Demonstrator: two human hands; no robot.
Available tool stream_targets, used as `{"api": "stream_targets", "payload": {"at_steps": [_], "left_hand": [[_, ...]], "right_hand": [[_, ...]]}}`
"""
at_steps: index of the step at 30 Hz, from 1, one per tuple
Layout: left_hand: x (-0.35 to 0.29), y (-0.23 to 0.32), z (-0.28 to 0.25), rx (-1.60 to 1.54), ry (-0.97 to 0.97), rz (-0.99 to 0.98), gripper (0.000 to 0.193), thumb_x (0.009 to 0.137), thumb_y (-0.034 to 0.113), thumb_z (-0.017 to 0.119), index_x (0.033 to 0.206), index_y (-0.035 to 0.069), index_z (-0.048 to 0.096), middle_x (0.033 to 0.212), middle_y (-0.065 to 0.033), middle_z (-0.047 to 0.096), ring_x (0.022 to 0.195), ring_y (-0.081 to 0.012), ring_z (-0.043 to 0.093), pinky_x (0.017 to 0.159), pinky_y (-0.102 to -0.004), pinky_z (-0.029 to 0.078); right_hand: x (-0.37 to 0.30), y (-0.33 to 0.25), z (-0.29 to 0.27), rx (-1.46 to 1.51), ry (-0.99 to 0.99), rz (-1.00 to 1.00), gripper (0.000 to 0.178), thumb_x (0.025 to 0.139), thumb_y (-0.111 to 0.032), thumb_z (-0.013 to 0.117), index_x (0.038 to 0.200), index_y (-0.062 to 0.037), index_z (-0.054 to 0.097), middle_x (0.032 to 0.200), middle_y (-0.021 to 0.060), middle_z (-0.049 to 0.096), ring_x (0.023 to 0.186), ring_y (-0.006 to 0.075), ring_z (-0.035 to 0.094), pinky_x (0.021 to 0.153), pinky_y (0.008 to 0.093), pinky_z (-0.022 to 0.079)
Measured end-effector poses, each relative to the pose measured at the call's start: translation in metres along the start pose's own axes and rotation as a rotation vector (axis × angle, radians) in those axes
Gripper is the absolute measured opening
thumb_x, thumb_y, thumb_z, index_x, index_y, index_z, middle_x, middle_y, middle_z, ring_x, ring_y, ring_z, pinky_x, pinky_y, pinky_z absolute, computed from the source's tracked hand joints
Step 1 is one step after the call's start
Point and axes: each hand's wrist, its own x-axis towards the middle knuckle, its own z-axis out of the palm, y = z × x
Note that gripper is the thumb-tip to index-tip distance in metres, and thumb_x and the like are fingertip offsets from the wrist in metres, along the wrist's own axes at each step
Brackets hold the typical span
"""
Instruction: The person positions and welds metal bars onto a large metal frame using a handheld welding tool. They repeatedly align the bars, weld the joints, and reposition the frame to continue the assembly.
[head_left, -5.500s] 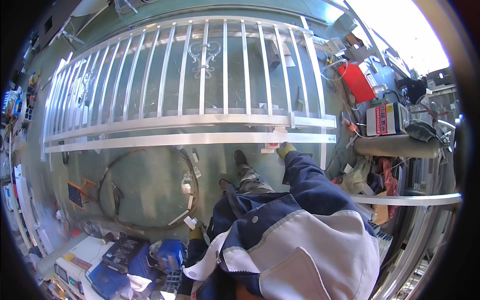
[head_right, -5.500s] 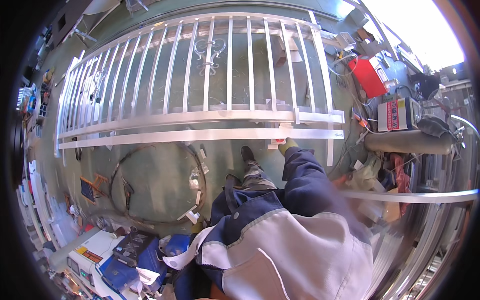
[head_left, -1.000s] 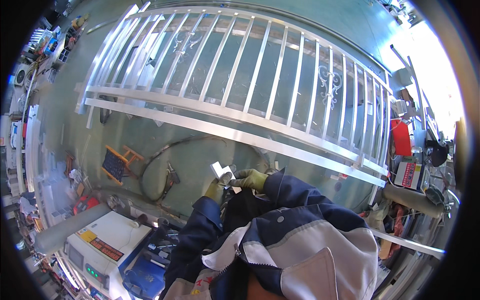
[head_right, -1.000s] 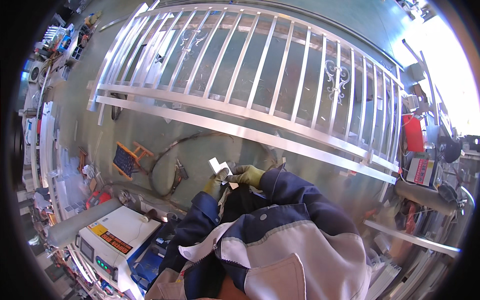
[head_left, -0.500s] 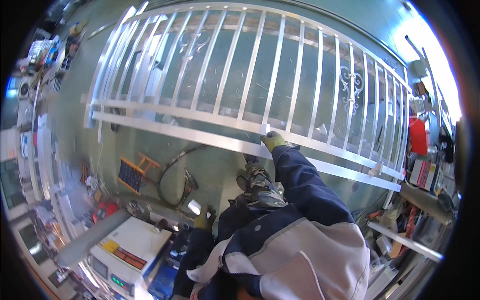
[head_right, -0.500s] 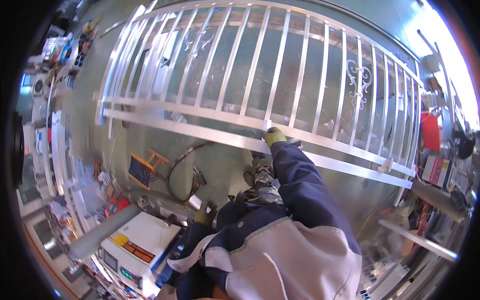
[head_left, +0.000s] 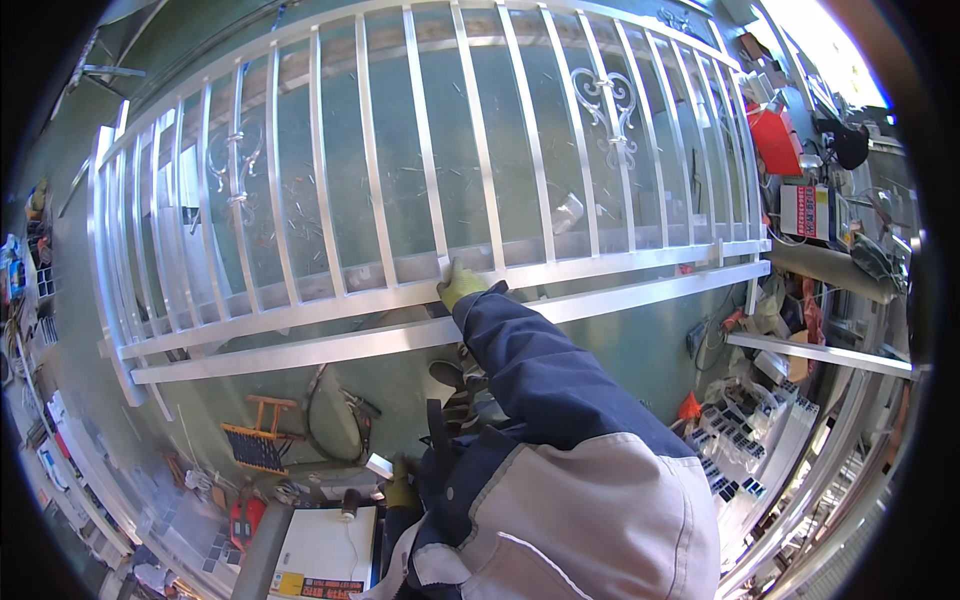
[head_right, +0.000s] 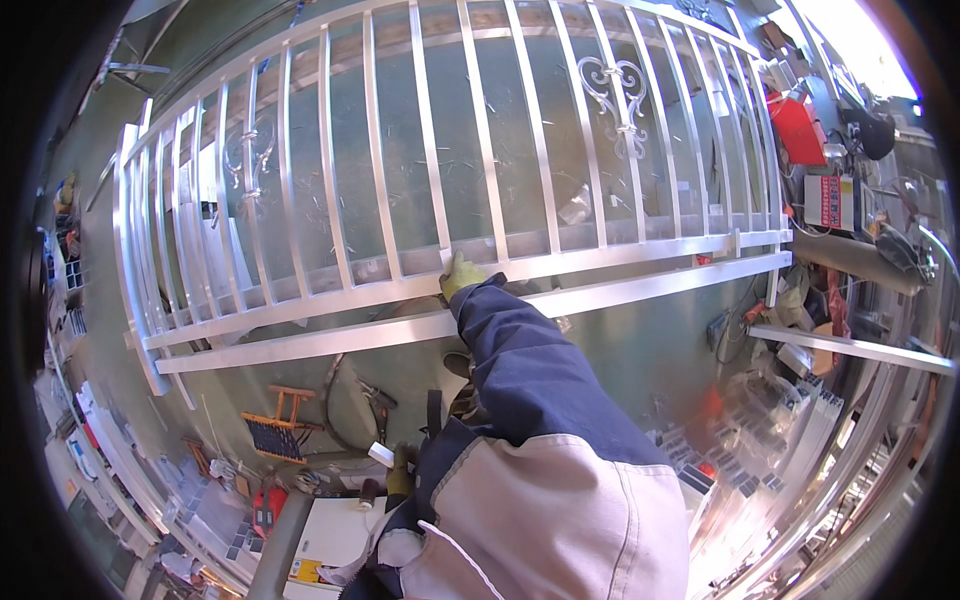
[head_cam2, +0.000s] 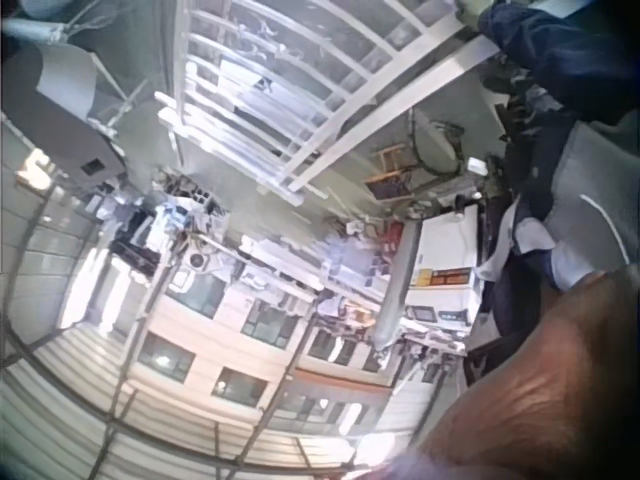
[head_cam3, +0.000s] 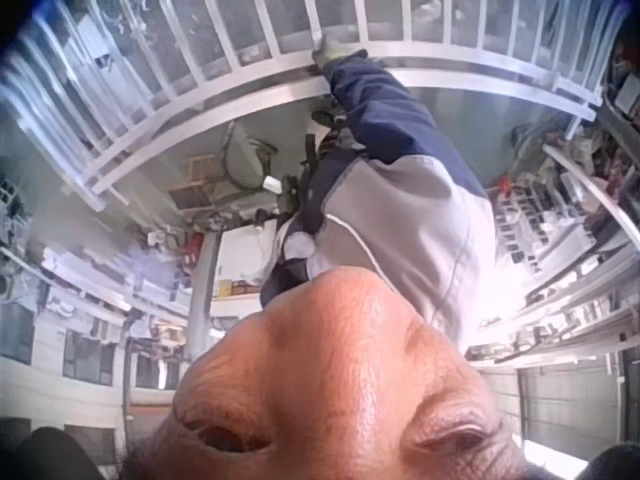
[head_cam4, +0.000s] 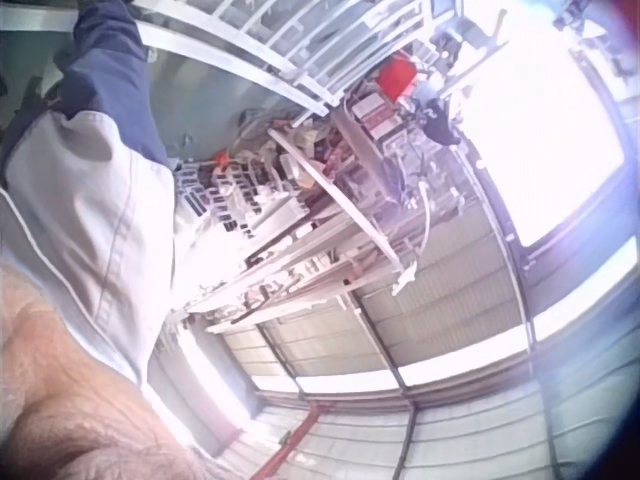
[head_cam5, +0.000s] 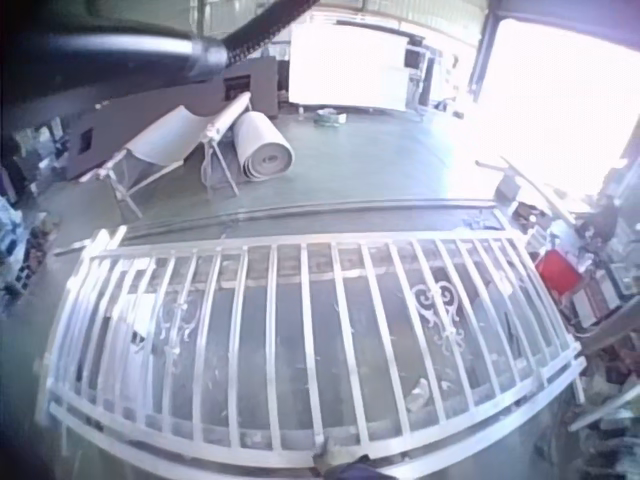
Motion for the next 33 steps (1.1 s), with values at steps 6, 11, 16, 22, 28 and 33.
{"api": "stream_targets", "payload": {"at_steps": [6,11,16,22,28,33], "left_hand": [[0.026,0.048,-0.031,-0.772,0.009,-0.407,0.042,0.099,0.043,0.068,0.117,0.005,0.069,0.106,-0.0085,0.073,0.091,-0.0178,0.067,0.078,-0.0322,0.053],[0.024,0.064,-0.020,-1.313,0.130,-0.629,0.044,0.096,0.042,0.075,0.115,0.002,0.070,0.106,-0.0079,0.074,0.093,-0.0161,0.070,0.081,-0.0314,0.056],[0.026,0.116,-0.052,-1.158,0.101,-0.733,0.041,0.096,0.039,0.076,0.113,0.002,0.070,0.103,-0.0086,0.074,0.089,-0.0187,0.072,0.078,-0.0310,0.057],[0.037,0.069,-0.025,-0.998,-0.036,-0.644,0.059,0.090,0.057,0.076,0.106,0.000,0.070,0.094,-0.0076,0.073,0.082,-0.0177,0.067,0.074,-0.0335,0.054],[0.039,0.040,0.008,-1.088,0.082,-0.693,0.061,0.090,0.056,0.077,0.119,0.003,0.066,0.101,-0.0068,0.073,0.090,-0.0172,0.069,0.081,-0.0333,0.055],[0.030,0.077,-0.039,-1.137,0.085,-0.646,0.055,0.089,0.048,0.080,0.110,-0.001,0.069,0.091,-0.0092,0.073,0.080,-0.0176,0.067,0.071,-0.0323,0.052]], "right_hand": [[0.006,0.010,0.007,-0.075,-0.045,-0.015,0.062,0.090,-0.035,0.066,0.139,-0.0005,0.052,0.118,0.0305,0.069,0.109,0.0470,0.067,0.097,0.0529,0.052],[-0.019,0.010,-0.021,0.028,-0.157,0.026,0.077,0.091,-0.040,0.067,0.153,-0.0038,0.038,0.126,0.0293,0.065,0.119,0.0463,0.063,0.104,0.0509,0.049],[-0.024,0.005,-0.018,-0.006,-0.100,-0.012,0.080,0.092,-0.041,0.067,0.154,-0.0001,0.037,0.134,0.0305,0.061,0.127,0.0444,0.059,0.108,0.0485,0.046],[0.003,0.028,0.003,-0.005,-0.110,-0.125,0.046,0.090,-0.037,0.070,0.115,0.0007,0.065,0.110,0.0285,0.071,0.108,0.0477,0.066,0.094,0.0526,0.052],[-0.011,0.020,0.009,-0.014,-0.032,-0.124,0.074,0.086,-0.039,0.077,0.134,0.0098,0.051,0.114,0.0272,0.072,0.111,0.0404,0.069,0.099,0.0434,0.051],[-0.005,0.011,-0.014,-0.137,-0.263,-0.066,0.101,0.082,-0.056,0.077,0.149,0.0116,0.041,0.140,0.0336,0.058,0.133,0.0441,0.056,0.113,0.0435,0.043]]}}
